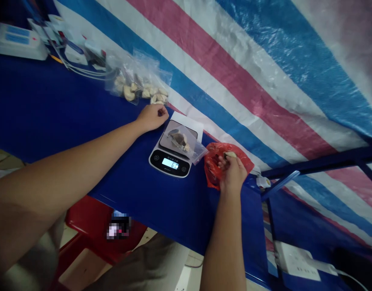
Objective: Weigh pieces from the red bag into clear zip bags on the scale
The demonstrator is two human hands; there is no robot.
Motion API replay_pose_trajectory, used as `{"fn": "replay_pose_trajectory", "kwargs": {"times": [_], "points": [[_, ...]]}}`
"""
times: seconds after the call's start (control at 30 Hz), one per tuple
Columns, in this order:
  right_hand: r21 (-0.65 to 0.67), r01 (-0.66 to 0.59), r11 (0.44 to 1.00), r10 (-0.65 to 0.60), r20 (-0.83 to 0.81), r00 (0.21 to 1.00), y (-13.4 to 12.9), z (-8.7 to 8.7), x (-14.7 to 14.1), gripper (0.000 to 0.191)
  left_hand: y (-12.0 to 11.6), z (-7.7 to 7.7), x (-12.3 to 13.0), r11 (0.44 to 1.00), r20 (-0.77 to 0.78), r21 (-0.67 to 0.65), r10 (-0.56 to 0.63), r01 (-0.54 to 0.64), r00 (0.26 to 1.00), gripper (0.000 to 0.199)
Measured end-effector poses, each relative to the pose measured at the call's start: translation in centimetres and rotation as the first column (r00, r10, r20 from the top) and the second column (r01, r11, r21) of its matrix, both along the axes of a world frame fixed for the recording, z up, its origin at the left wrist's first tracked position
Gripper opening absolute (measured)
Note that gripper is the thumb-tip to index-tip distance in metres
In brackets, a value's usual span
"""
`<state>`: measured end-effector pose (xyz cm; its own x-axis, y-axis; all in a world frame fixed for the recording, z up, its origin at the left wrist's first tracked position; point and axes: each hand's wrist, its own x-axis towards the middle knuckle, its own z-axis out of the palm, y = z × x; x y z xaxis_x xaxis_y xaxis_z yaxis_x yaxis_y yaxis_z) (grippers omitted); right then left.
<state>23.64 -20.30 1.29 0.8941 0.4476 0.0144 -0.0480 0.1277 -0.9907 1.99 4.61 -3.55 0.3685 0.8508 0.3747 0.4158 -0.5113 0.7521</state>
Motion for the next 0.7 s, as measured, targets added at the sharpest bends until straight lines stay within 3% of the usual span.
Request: {"fn": "replay_pose_trajectory", "kwargs": {"times": [0.4, 0.7], "points": [[-0.032, -0.059, 0.998, 0.055, -0.117, 0.992, -0.23, -0.17, 0.48, 0.012, -0.34, 0.4, -0.14, 1.0, -0.013, -0.013, 0.018, -0.018, 1.0, 0.007], [-0.031, -0.131, 0.991, 0.127, -0.102, 0.987, -0.17, 0.0, 0.26, 0.026, -0.24, 0.21, -0.04, 1.0, -0.004, -0.025, 0.009, -0.009, 1.0, 0.006]]}}
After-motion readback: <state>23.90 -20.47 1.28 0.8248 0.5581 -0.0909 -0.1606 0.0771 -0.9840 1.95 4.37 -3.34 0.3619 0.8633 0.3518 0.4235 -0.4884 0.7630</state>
